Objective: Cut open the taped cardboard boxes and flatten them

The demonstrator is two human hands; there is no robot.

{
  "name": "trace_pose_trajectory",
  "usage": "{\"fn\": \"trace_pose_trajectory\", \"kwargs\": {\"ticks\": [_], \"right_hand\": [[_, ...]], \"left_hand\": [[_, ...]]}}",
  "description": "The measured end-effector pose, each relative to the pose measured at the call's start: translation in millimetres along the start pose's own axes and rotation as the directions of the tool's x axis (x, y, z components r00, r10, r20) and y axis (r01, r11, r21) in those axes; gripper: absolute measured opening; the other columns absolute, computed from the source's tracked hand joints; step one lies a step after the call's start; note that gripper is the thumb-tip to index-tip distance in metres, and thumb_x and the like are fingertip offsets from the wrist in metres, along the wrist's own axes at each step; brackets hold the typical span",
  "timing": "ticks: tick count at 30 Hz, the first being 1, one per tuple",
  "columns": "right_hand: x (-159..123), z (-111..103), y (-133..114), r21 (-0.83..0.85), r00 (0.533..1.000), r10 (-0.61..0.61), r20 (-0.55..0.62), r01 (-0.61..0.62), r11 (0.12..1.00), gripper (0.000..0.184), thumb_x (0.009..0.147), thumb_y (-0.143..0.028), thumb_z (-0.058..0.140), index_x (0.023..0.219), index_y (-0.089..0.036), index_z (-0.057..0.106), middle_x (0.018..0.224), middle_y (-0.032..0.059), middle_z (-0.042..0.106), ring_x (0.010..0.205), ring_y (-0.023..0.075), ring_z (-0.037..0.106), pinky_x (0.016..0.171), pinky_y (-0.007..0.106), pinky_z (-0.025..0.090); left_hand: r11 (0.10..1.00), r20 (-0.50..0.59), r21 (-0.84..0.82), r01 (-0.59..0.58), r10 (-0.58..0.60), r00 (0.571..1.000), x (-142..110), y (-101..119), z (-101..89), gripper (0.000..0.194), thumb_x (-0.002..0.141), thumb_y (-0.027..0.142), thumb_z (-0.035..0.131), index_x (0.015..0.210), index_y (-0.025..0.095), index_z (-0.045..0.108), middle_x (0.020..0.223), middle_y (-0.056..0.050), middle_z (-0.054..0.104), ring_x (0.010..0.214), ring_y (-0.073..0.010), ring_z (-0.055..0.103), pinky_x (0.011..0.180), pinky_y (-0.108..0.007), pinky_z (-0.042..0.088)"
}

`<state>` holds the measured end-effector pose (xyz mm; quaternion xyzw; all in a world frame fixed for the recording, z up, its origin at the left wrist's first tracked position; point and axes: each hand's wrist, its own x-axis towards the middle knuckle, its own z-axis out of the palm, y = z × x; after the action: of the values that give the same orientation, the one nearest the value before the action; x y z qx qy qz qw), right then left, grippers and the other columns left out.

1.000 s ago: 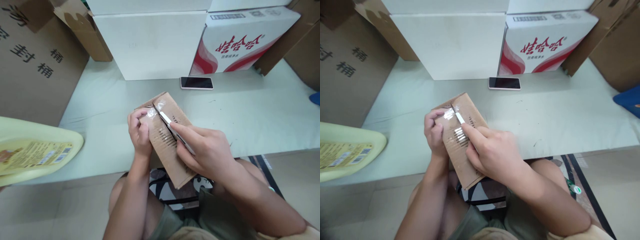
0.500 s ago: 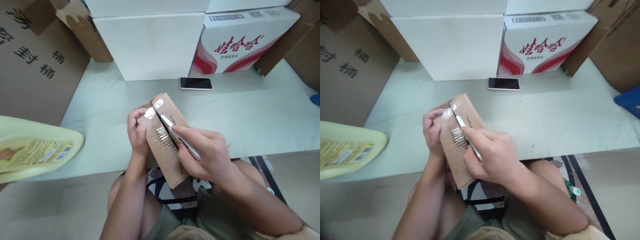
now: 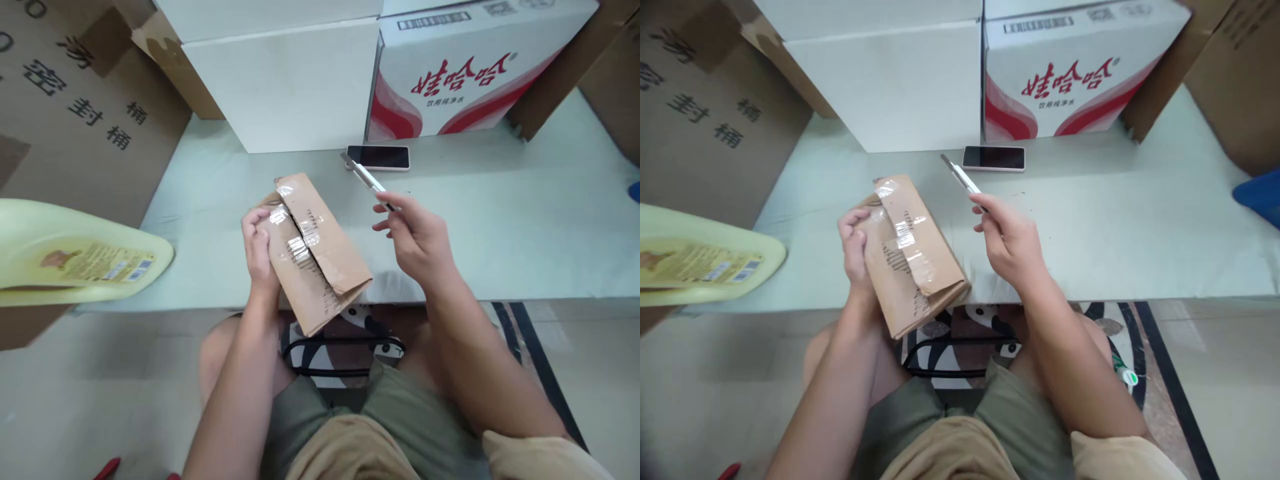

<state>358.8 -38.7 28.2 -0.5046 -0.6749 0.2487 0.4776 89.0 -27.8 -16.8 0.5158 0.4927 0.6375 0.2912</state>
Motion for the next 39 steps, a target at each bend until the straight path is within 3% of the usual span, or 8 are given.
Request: {"fn": "trace_pose_trajectory", "kwargs": {"ticks": [5, 9, 12, 18, 23, 31, 35, 39], "right_hand": [[-2, -9, 34, -0.376, 0.926, 0.26, 0.273, -0.146, 0.915, 0.046, 0.098, -0.019, 0.048, 0.131, -0.022, 0.08, 0.117, 0.0151, 0.068, 0.099, 0.028, 0.07, 0.095, 0.047, 0.059], [-2, -20, 35, -0.501, 0.848, 0.395, 0.352, -0.186, 0.845, 0.046, 0.1, -0.025, 0.055, 0.139, -0.02, 0.078, 0.142, 0.0229, 0.062, 0.131, 0.0385, 0.065, 0.114, 0.056, 0.051], [0, -26, 30, -0.438, 0.875, 0.327, 0.358, -0.152, 0.886, 0.038, 0.1, -0.029, 0.058, 0.126, -0.019, 0.084, 0.148, 0.0226, 0.064, 0.142, 0.0398, 0.06, 0.12, 0.056, 0.046], [1, -21, 24, -0.023, 0.874, 0.205, 0.441, -0.217, 0.976, 0.04, 0.102, -0.033, 0.053, 0.127, -0.016, 0.08, 0.124, 0.0114, 0.082, 0.114, 0.027, 0.074, 0.102, 0.04, 0.055], [-1, -14, 22, 0.076, 0.851, 0.109, 0.514, -0.172, 0.982, 0.039, 0.102, -0.034, 0.051, 0.122, -0.015, 0.079, 0.125, 0.0107, 0.082, 0.113, 0.0271, 0.075, 0.097, 0.038, 0.054], [-7, -11, 20, -0.076, 0.789, 0.274, 0.55, -0.28, 0.957, 0.041, 0.103, -0.038, 0.052, 0.133, -0.022, 0.075, 0.128, 0.0092, 0.081, 0.112, 0.031, 0.075, 0.101, 0.046, 0.056], [-9, -7, 25, -0.106, 0.764, 0.347, 0.544, -0.348, 0.932, 0.043, 0.105, -0.048, 0.048, 0.13, -0.025, 0.075, 0.131, 0.0097, 0.079, 0.123, 0.0359, 0.071, 0.107, 0.055, 0.055], [-8, -3, 26, 0.043, 0.811, 0.346, 0.471, -0.413, 0.91, 0.044, 0.102, -0.056, 0.05, 0.124, -0.026, 0.074, 0.136, 0.0081, 0.076, 0.133, 0.0352, 0.065, 0.115, 0.056, 0.051]], "left_hand": [[0.992, 0.012, -0.079, 0.103, -0.102, 0.995, -11, 10, 14.1, 0.057, 0.082, 0.076, 0.073, 0.113, 0.03, 0.061, 0.13, -0.009, 0.065, 0.125, -0.0303, 0.064, 0.11, -0.045, 0.053], [0.975, 0.031, -0.113, 0.193, -0.191, 0.981, -14, 15, 24.4, 0.06, 0.076, 0.075, 0.08, 0.114, 0.031, 0.065, 0.132, -0.008, 0.069, 0.117, -0.0306, 0.068, 0.104, -0.046, 0.058], [0.976, 0.021, -0.056, 0.209, -0.208, 0.978, -14, 21, 26.8, 0.057, 0.078, 0.072, 0.081, 0.116, 0.032, 0.068, 0.131, -0.007, 0.071, 0.115, -0.0311, 0.069, 0.104, -0.048, 0.06], [0.965, 0.073, 0.04, 0.259, -0.262, 0.962, -19, 40, 24.0, 0.056, 0.084, 0.077, 0.076, 0.11, 0.027, 0.073, 0.105, -0.007, 0.074, 0.1, -0.0319, 0.072, 0.092, -0.048, 0.062], [0.941, 0.147, 0.024, 0.339, -0.338, 0.93, -25, 52, 25.2, 0.056, 0.075, 0.064, 0.089, 0.113, 0.028, 0.069, 0.106, -0.004, 0.073, 0.085, -0.0233, 0.071, 0.074, -0.036, 0.06], [0.871, 0.224, -0.008, 0.491, -0.477, 0.85, -30, 74, 33.6, 0.067, 0.064, 0.032, 0.094, 0.117, 0.029, 0.054, 0.108, -0.002, 0.072, 0.084, -0.0202, 0.072, 0.069, -0.029, 0.06], [0.88, 0.126, -0.145, 0.452, -0.437, 0.891, -35, 61, 17.0, 0.069, 0.061, 0.031, 0.095, 0.116, 0.03, 0.053, 0.115, -0.002, 0.072, 0.088, -0.0214, 0.073, 0.067, -0.029, 0.06], [0.874, -0.001, -0.175, 0.453, -0.46, 0.888, -48, 40, -5.9, 0.071, 0.062, 0.038, 0.098, 0.121, 0.034, 0.059, 0.122, -0.004, 0.073, 0.096, -0.0229, 0.074, 0.075, -0.031, 0.063]]}}
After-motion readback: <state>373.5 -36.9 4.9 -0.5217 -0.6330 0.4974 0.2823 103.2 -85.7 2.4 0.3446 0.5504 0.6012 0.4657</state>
